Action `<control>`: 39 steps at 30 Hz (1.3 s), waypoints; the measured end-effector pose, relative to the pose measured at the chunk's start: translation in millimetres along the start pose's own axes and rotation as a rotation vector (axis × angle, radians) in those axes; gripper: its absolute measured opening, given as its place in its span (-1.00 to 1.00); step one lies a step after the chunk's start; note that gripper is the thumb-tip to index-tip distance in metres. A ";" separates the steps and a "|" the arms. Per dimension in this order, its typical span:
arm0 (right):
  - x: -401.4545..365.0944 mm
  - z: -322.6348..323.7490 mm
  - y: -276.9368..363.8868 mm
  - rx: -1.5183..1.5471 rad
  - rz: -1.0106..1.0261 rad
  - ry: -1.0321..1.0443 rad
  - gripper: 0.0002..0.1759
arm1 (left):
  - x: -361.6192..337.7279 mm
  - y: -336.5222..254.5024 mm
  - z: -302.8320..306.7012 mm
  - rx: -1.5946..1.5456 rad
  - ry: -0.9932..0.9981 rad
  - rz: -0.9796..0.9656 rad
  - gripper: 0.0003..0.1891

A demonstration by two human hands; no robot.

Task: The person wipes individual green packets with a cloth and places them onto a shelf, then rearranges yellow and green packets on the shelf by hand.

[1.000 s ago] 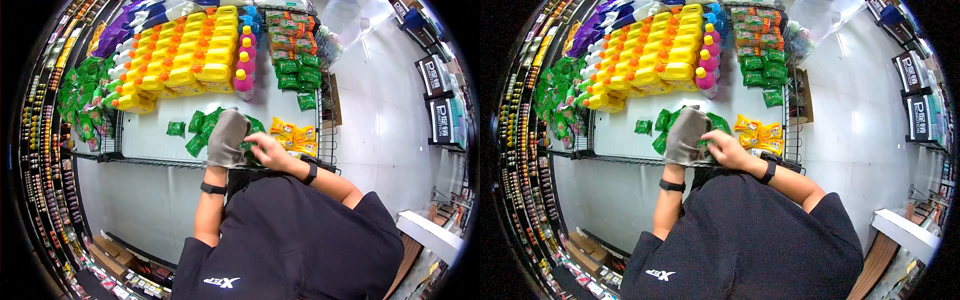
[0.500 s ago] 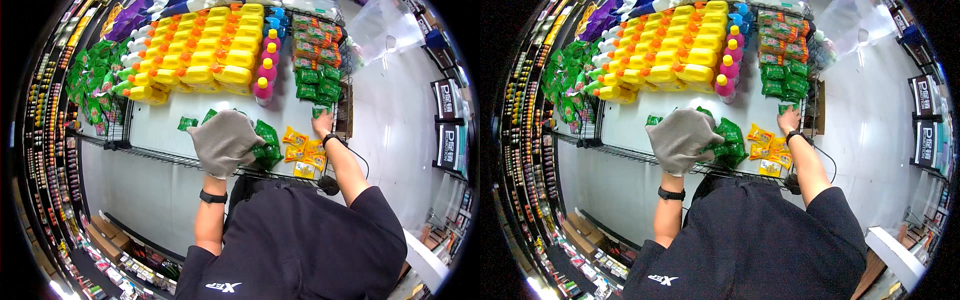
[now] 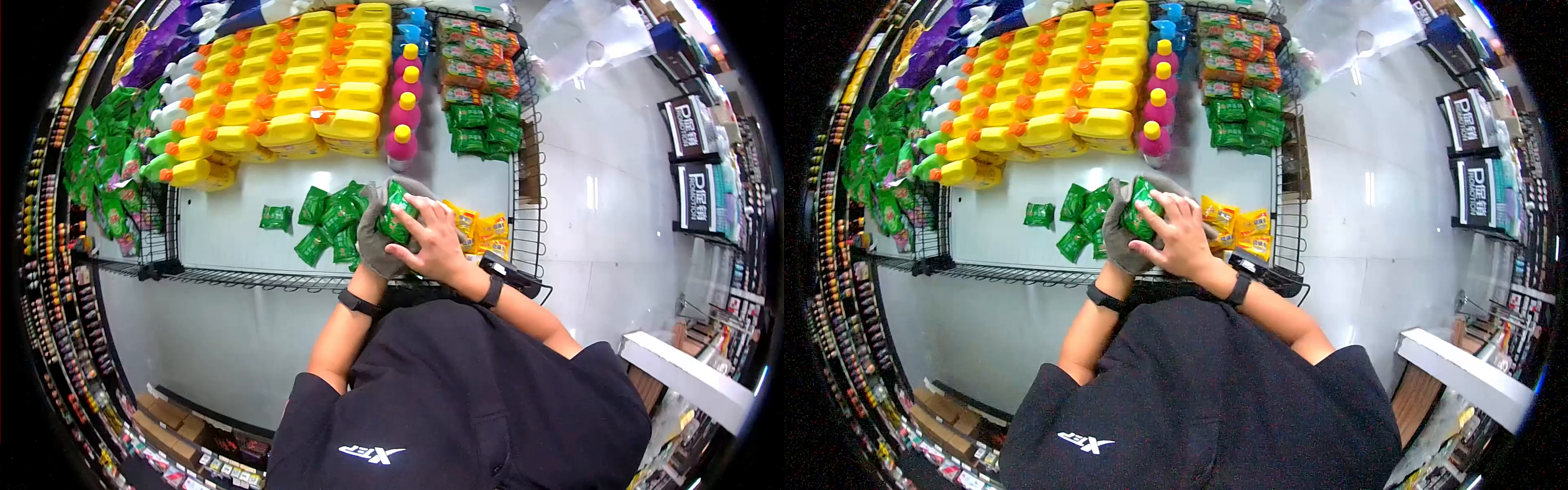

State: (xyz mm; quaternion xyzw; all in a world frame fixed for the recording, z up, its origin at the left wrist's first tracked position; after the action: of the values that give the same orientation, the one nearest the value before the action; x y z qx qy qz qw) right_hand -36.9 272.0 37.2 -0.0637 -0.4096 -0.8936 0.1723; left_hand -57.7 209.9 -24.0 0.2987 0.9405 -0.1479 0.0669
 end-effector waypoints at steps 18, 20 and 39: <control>-33.8 -12.0 -35.8 0.699 -0.536 -0.033 -0.18 | 23.4 -1.7 90.9 1.307 -0.125 -0.344 -0.81; -42.2 -21.3 -32.7 0.899 -0.653 -0.073 -0.31 | 29.5 -1.6 99.3 1.647 -0.245 -0.347 -0.75; -60.7 -52.8 -52.1 1.491 -0.836 -0.231 -0.52 | -15.0 -32.4 -15.0 1.952 0.105 -0.837 -0.88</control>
State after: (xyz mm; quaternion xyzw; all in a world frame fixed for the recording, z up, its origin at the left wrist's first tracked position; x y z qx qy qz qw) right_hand 2.3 279.2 -50.0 0.1314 -0.8940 -0.3695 -0.2167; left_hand -64.9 181.4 1.1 -0.1181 0.4442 -0.8364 -0.2986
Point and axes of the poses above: each hand's wrist, its own x-axis towards the middle knuckle, its own z-axis out of the back of the hand, y = z × x, the point moved 9 cm from there along x, towards the middle knuckle, and after that the axes turned 13 degrees about x, right-handed, at the moved point
